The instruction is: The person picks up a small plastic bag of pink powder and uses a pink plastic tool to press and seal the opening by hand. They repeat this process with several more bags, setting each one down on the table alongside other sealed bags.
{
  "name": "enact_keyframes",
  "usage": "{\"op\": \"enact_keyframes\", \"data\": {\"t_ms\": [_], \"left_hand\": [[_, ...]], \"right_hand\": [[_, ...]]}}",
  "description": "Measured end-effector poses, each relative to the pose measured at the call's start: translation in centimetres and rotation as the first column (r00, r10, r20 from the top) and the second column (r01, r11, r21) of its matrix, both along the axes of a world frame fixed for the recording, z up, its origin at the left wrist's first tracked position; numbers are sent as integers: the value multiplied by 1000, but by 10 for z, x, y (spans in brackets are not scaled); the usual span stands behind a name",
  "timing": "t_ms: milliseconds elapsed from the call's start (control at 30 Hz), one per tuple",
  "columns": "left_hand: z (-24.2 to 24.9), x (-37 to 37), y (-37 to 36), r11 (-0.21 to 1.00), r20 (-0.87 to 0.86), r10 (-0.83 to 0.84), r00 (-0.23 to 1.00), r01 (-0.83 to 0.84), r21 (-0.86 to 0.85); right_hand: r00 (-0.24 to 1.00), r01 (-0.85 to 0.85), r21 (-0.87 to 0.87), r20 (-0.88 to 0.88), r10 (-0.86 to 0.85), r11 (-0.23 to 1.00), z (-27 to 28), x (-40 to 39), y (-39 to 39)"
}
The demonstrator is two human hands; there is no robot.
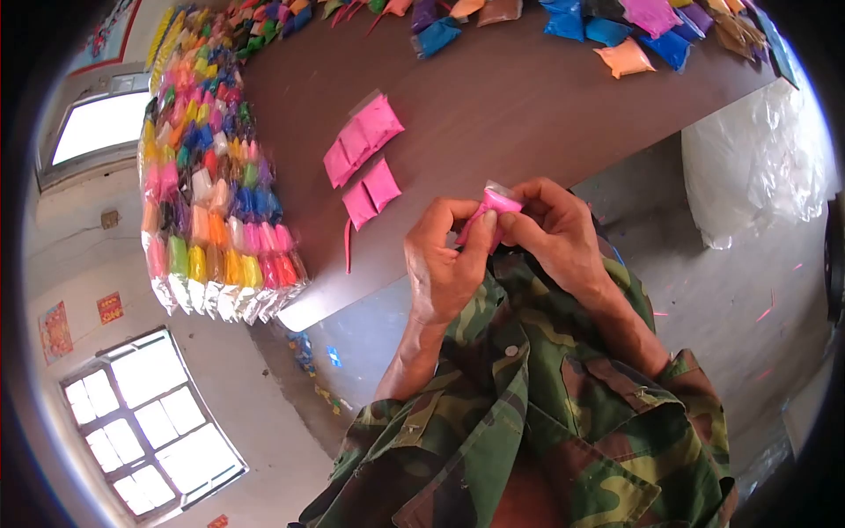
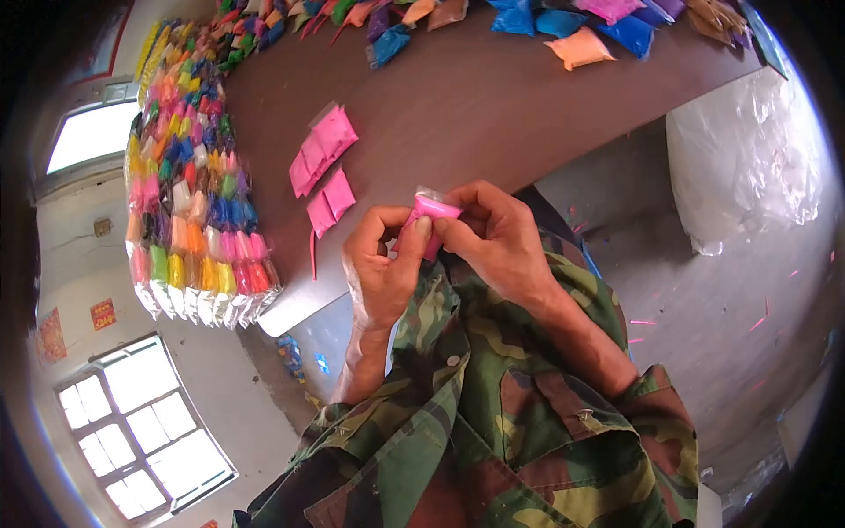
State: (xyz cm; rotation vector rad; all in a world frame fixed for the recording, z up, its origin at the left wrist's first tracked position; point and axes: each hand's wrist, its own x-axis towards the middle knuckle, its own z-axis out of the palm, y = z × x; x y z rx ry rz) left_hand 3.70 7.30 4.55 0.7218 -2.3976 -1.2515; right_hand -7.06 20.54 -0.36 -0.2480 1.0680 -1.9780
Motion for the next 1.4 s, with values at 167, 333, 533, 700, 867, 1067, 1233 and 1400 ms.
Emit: {"op": "enact_keyframes", "data": {"t_ms": [167,333,533,700,867,1067,1233,1400], "left_hand": [[5,22,-6,950,-56,103,993,-82,302],[-4,43,-20,964,-124,79,989,-44,261],[-3,56,-20,980,-128,160,979,-142,139],[2,62,-20,889,-146,296,944,-216,404],[-8,68,-27,854,-122,202,972,-114,507],[-15,62,-26,941,-108,158,982,-116,319],[-17,59,-28,909,-63,185,981,-146,389],[-16,70,-41,938,16,313,950,-311,155]], "right_hand": [[998,-21,22,-67,23,1000,6,14,-10],[970,-119,167,-190,151,979,15,25,-17],[975,-129,139,-164,151,982,12,39,-28],[981,-178,27,-67,180,984,12,46,-35],[986,-116,69,-110,124,991,10,44,-39],[978,-75,175,-177,106,982,2,48,-40],[963,-40,238,-249,101,970,1,43,-40],[771,142,394,-619,148,908,22,18,-42]]}}
